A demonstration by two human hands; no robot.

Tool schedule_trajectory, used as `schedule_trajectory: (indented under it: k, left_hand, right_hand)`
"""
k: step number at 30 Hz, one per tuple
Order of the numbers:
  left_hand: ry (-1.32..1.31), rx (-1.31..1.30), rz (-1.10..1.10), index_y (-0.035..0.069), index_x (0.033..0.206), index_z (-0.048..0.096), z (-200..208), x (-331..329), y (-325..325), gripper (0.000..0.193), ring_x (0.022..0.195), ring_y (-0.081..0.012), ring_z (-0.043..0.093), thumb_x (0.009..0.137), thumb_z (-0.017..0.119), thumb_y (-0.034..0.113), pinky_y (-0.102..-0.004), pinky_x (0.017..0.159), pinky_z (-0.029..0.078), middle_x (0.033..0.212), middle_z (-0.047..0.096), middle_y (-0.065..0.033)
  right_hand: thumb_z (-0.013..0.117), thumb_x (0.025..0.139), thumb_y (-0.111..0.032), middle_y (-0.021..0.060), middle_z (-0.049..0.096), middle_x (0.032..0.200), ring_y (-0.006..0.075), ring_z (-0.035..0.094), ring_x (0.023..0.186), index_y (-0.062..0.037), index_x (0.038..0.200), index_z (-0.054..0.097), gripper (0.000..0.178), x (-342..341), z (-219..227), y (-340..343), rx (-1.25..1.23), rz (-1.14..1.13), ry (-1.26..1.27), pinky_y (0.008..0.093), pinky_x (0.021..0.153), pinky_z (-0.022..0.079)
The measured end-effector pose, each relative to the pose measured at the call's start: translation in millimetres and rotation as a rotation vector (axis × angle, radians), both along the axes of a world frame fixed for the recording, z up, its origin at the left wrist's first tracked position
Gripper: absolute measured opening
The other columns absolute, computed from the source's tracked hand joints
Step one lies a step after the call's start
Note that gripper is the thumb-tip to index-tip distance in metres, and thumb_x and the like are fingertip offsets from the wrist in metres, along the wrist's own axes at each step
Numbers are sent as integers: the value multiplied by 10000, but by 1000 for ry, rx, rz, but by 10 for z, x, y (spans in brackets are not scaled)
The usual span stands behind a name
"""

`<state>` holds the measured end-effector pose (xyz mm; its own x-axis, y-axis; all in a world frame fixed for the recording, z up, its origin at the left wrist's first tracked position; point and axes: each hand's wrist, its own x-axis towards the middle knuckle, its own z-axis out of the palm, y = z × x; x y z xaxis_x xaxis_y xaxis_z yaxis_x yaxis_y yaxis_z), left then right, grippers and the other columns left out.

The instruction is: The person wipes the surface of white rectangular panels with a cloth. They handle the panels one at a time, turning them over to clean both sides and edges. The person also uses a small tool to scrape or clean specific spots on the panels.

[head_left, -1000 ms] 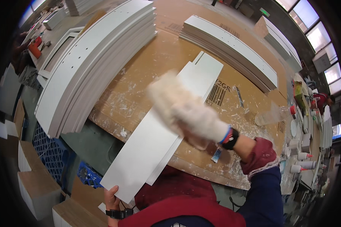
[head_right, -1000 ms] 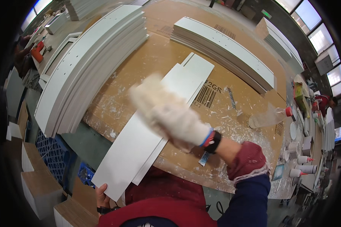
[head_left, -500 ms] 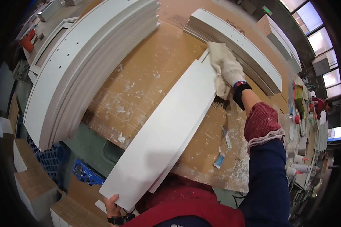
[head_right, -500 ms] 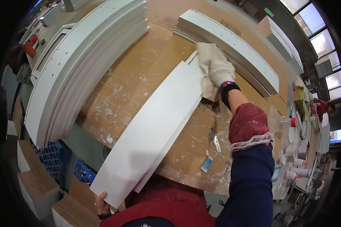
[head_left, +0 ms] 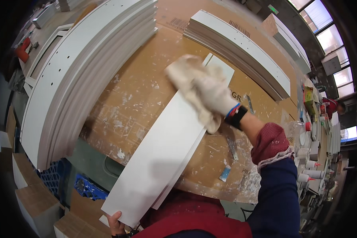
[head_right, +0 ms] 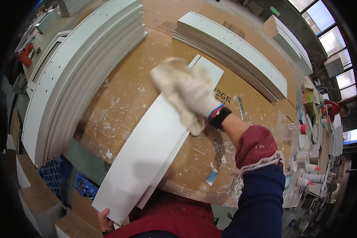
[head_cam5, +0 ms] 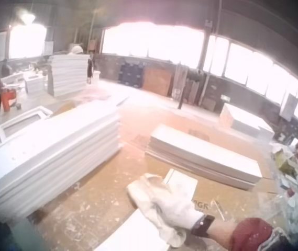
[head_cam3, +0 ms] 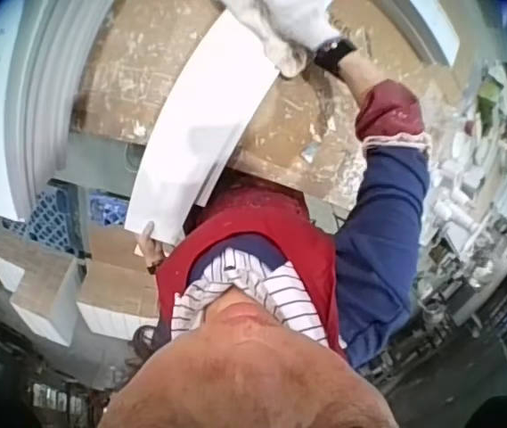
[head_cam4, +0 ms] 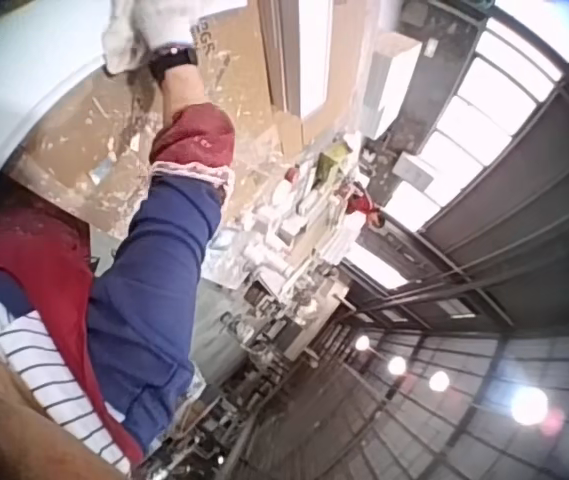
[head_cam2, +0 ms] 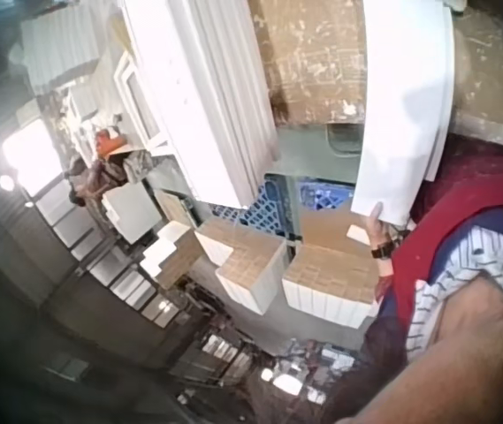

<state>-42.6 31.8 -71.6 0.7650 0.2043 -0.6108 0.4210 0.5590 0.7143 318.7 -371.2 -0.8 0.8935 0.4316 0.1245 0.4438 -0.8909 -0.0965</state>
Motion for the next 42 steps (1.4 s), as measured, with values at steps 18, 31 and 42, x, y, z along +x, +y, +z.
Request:
schedule_trajectory:
  k: [18,31,42]
  left_hand:
    - [-38,-100,-12,-30,1272,438,-133,-29,76,576,1076,-293,557,759,625,156,-408,927,465,1181,549,-152]
    - [-121,-140,-32,-18,1303,413,-125,47,45,552,1110,-292,541,800,588,126,-415,945,457,1222,529,-156]
    - [-135,-123,-48,-23,1291,419,-131,56,41,562,1080,-297,559,782,603,127,-412,930,467,1197,539,-154]
  right_hand:
    - [598,851,-269,114,592,890,296,592,837,-116,991,622,208,-1629,240,-978,157,-360,-40,374,723,488]
    - [612,815,-259,125,591,913,323,577,865,-84,884,598,189,-2126,-179,-542,54,-586,108,414,723,476]
    - [581,826,-191,165,613,895,336,602,856,-62,939,589,172,-1838,68,-660,144,-439,473,395,725,478]
